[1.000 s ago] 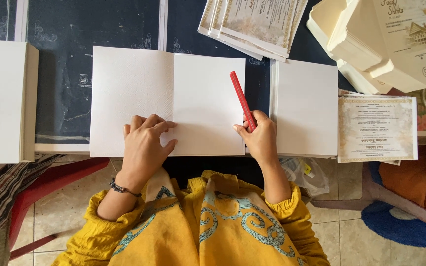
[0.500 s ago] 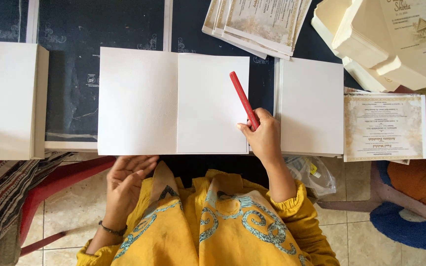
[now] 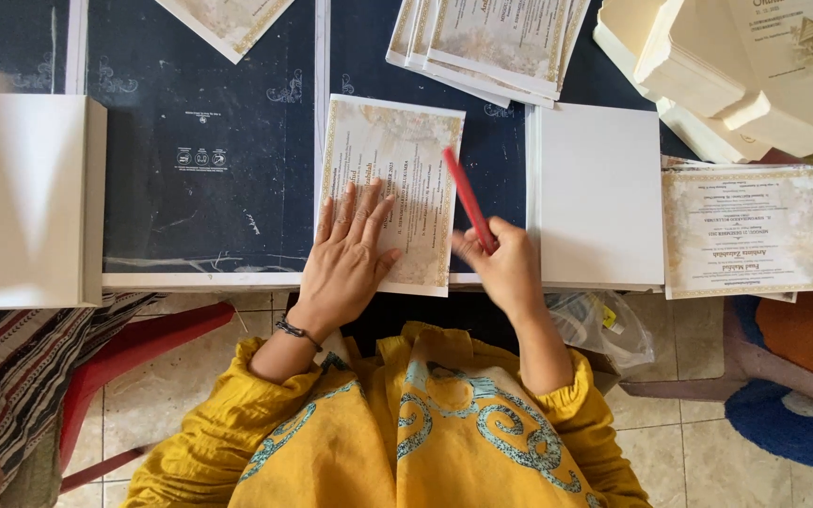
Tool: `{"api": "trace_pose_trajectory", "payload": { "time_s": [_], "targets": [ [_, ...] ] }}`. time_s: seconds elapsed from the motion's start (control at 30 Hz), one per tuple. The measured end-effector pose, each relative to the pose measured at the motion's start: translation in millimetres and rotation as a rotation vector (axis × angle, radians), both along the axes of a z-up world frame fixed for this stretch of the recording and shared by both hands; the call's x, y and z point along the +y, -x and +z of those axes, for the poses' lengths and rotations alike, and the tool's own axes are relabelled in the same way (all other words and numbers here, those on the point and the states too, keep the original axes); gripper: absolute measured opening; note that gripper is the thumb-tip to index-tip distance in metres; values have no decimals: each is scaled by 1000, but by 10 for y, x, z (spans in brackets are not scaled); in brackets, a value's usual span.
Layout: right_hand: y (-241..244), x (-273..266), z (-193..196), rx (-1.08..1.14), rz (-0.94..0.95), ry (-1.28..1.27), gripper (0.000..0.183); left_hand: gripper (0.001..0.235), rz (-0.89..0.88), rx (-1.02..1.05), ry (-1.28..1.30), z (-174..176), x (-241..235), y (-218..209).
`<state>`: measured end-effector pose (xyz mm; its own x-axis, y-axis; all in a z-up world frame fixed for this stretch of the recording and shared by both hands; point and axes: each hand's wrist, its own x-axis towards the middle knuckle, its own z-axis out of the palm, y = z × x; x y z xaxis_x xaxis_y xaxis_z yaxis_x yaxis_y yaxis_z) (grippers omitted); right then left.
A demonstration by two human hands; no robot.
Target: Folding printed paper invitations and using a red tool to crease the folds.
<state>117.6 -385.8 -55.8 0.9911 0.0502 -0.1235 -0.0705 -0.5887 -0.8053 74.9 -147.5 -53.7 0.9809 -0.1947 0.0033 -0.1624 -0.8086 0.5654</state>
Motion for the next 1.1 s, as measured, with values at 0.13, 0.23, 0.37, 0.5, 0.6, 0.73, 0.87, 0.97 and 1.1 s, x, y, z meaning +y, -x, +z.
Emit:
{"api": "trace_pose_trajectory", "payload": {
  "time_s": [0.13,0.23,0.37,0.5,0.6,0.73,0.87,0.97,1.1],
  "targets": [
    [104,-54,-159,-74,101,142,56,74,-34,-71,-205,-27,-47,17],
    [49,-120,-285,-83,121,94,53,81,-73,-109,-247,-177,-43,21],
    [-219,-281,-204,-67,160,-88,25,82,-199,-525,-167,-389,-217,280],
    [-236,-74,232,-354,262,82,28,72,-415,-428,-62,-215,-391,614],
    [-47,383,145,-427,463,235,15,61,-449,-330,13,-246,-384,668],
    [168,972,148,-567,1011,269,52,34,-397,-481,40,-319,-416,679],
    [-800,1111,-285,-691,909,339,42,53,-476,-257,85,-329,-354,680],
    [-1483,1150,-398,-508,610,336,31,55,-479,-261,63,-362,-382,682],
    [-931,1194,-174,-175,601,159,45,54,-484,-239,72,-377,-384,685]
  ]
}}
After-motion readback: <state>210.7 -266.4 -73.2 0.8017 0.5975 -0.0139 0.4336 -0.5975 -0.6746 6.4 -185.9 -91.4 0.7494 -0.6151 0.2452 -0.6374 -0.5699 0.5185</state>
